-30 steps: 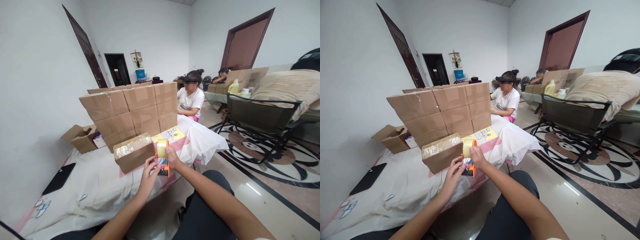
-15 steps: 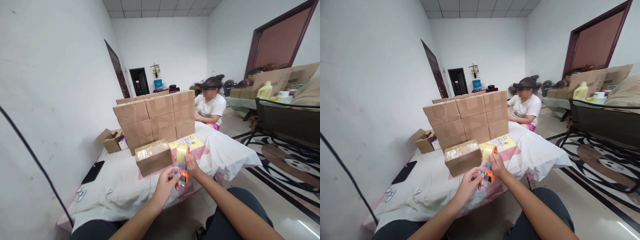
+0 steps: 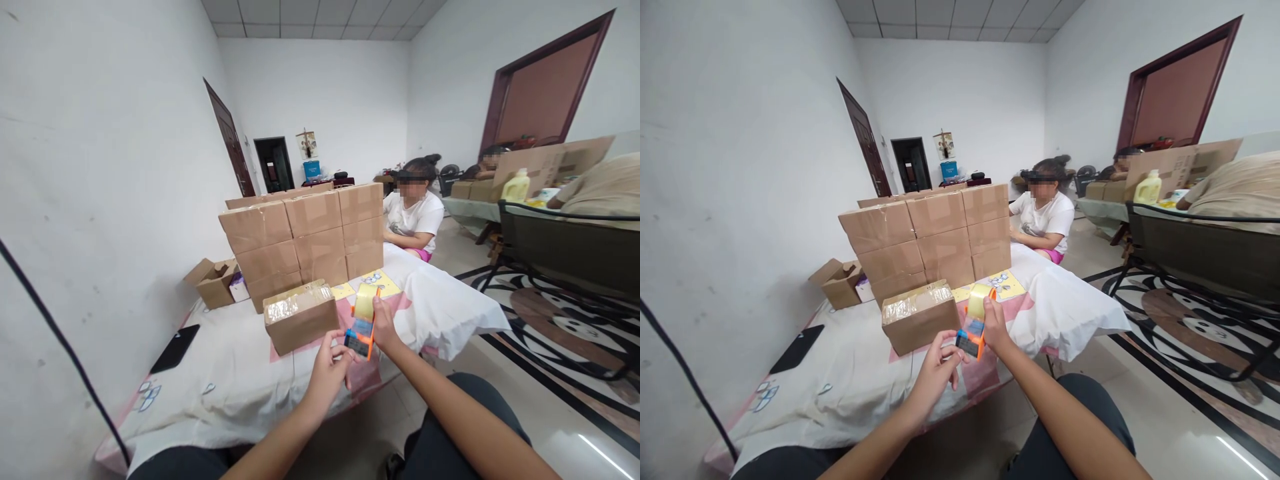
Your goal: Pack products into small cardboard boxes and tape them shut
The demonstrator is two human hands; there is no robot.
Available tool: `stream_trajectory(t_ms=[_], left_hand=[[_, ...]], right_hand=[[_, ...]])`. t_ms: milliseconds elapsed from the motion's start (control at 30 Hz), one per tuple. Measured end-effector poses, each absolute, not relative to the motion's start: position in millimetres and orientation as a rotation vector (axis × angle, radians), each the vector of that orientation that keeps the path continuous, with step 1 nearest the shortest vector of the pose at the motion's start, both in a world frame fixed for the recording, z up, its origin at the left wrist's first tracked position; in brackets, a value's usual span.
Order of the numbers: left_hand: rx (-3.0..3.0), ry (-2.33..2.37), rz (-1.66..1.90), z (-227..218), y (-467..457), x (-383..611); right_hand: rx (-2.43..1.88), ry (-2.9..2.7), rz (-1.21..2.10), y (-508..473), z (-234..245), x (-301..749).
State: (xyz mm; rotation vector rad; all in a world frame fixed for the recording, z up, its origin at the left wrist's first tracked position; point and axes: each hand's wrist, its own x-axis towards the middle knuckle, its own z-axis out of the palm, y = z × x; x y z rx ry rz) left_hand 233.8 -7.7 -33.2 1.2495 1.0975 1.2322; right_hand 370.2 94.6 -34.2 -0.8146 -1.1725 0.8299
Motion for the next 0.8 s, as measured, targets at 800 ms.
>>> stream_trajectory(t_ms=[800], left_hand=[[1.415,1.131,1.413,-34.7,-20.4,232.9]], right_hand=[[-1.018,-1.061,0.750,99.1,-21.2,366.4]])
